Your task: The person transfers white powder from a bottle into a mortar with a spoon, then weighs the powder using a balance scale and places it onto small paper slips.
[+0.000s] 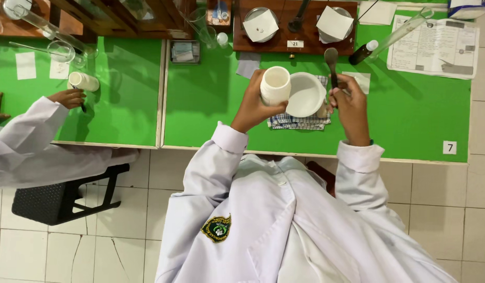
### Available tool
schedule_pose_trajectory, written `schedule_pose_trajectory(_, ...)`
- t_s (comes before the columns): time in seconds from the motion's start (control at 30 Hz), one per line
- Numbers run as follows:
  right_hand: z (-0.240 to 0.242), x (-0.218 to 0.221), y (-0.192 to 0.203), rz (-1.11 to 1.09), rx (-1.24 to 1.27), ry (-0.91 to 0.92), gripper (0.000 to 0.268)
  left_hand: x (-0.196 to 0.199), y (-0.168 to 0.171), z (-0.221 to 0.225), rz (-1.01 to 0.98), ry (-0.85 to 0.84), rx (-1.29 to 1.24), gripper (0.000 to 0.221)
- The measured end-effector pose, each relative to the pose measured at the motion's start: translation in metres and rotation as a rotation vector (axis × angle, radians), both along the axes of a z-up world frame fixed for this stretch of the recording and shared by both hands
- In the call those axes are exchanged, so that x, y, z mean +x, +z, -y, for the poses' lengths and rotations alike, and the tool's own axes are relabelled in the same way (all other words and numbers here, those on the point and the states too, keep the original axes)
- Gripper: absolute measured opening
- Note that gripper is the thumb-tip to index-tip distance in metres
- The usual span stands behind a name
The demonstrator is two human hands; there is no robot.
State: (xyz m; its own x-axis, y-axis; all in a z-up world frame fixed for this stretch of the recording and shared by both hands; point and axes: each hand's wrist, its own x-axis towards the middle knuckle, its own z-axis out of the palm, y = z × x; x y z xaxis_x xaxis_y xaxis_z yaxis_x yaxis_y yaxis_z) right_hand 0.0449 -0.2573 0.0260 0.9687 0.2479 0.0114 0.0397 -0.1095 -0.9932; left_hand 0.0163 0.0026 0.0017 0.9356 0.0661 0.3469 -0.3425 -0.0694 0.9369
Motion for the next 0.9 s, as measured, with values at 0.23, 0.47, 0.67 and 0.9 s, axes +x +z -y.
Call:
schedule_pose_trajectory(0.23, -0.005, -0.007, 0.084, 0.324, -0.031, -0.197, 0.010, -0.006, 0.034, 0.005, -0.048, 0.045, 0.142, 0.066)
schedule_pose_trajectory(0.47, -0.026, -0.032, 0.119, 0.586, 0.084, -0.325, 0.038, -0.014, 0.038, 0.018, 0.042, 0.057, 0.099, 0.067)
schedule_pose_trajectory(0.67, -0.034, -0.053, 0.120, 0.761, 0.031, -0.122, 0.043, -0.021, 0.060, 0.020, 0.206, 0.086, 0.223, 0.063)
schedule_pose_trajectory(0.9, -0.022, -0.066, 0.130, 0.842, -0.166, 0.101, 0.038, -0.030, 0.071, 0.020, 0.219, 0.036, 0.311, 0.073)
